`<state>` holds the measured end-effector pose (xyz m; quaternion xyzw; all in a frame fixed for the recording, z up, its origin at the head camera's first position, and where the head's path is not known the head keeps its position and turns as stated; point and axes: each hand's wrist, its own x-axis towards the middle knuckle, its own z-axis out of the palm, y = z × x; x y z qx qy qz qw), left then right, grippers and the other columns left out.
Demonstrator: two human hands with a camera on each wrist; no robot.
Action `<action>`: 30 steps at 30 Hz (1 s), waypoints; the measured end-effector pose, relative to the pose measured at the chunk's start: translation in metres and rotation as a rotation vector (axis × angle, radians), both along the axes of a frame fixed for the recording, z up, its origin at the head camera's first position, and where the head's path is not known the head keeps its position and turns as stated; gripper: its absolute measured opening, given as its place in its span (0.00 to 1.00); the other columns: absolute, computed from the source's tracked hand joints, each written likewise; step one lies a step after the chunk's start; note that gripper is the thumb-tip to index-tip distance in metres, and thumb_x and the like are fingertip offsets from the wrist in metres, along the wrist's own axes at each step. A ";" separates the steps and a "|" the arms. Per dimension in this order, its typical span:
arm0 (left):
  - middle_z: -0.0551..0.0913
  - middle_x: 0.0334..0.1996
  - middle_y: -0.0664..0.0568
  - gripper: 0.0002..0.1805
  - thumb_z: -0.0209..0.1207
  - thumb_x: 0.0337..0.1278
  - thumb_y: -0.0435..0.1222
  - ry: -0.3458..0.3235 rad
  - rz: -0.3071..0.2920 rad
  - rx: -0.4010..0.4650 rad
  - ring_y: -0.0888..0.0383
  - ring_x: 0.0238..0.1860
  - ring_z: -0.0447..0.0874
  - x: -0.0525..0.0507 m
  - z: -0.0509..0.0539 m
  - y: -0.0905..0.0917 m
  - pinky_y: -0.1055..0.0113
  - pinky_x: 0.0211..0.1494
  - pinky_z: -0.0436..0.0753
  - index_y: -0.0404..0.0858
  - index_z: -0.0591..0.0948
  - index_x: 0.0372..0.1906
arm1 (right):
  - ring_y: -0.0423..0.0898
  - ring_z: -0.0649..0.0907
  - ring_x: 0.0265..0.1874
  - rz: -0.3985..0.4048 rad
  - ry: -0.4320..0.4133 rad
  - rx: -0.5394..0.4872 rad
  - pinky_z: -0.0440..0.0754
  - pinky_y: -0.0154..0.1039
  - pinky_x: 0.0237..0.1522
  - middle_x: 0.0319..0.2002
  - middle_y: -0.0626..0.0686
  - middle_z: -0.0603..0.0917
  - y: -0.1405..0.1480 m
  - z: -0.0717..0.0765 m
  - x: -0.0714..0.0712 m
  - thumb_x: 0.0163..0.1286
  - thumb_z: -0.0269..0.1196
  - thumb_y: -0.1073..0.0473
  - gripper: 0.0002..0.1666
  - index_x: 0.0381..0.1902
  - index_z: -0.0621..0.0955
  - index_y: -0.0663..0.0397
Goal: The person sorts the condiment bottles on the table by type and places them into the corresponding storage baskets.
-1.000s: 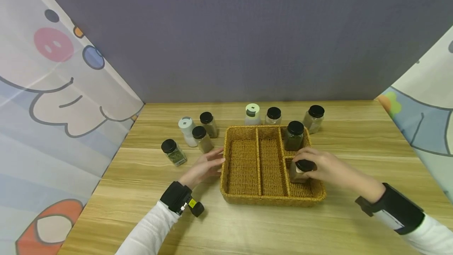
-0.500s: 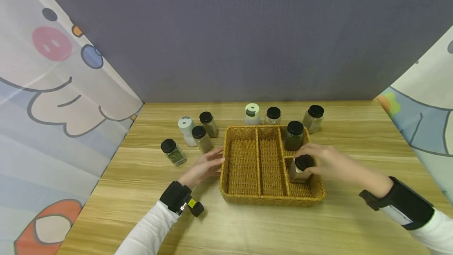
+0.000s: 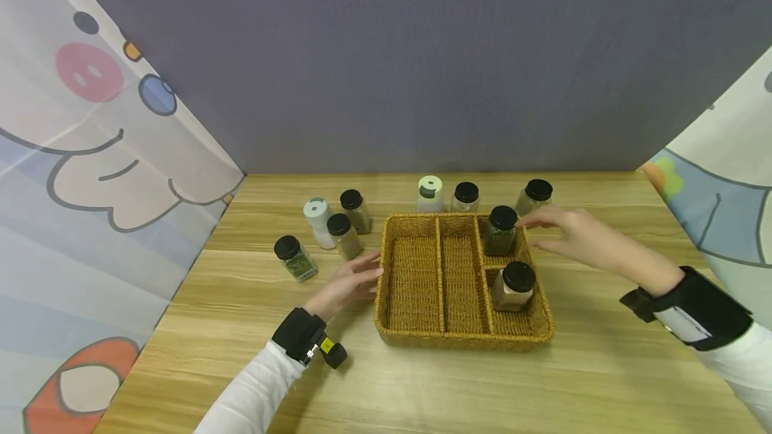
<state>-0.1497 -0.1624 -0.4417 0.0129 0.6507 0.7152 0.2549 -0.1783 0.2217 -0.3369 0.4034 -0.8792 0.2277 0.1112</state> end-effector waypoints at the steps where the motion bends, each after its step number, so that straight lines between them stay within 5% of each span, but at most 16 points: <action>1: 0.57 0.62 0.32 0.35 0.51 0.57 0.33 0.001 -0.002 0.001 0.38 0.59 0.61 0.000 0.000 0.000 0.46 0.57 0.67 0.34 0.50 0.67 | 0.47 0.81 0.32 -0.017 -0.018 0.013 0.81 0.39 0.31 0.36 0.52 0.82 0.001 0.001 -0.003 0.45 0.67 0.70 0.20 0.40 0.79 0.59; 7: 0.57 0.62 0.32 0.35 0.51 0.57 0.33 0.002 -0.001 0.000 0.38 0.59 0.62 0.001 -0.001 0.000 0.46 0.57 0.67 0.33 0.50 0.67 | 0.51 0.81 0.34 -0.073 -0.146 0.040 0.81 0.44 0.35 0.37 0.57 0.81 0.005 0.003 -0.024 0.52 0.63 0.70 0.16 0.41 0.78 0.64; 18: 0.57 0.62 0.32 0.36 0.52 0.56 0.34 0.003 0.003 0.007 0.38 0.59 0.62 0.000 -0.001 -0.001 0.46 0.58 0.67 0.33 0.50 0.67 | 0.58 0.78 0.37 -0.194 -0.241 0.019 0.77 0.53 0.39 0.39 0.66 0.78 0.015 0.003 -0.062 0.59 0.60 0.66 0.16 0.45 0.76 0.69; 30: 0.57 0.62 0.32 0.35 0.52 0.56 0.34 0.002 -0.001 0.013 0.38 0.59 0.62 0.000 0.000 0.000 0.46 0.57 0.67 0.33 0.50 0.67 | 0.65 0.71 0.47 -0.304 -0.318 0.063 0.71 0.58 0.46 0.47 0.70 0.72 0.024 -0.005 -0.086 0.61 0.57 0.65 0.21 0.51 0.71 0.69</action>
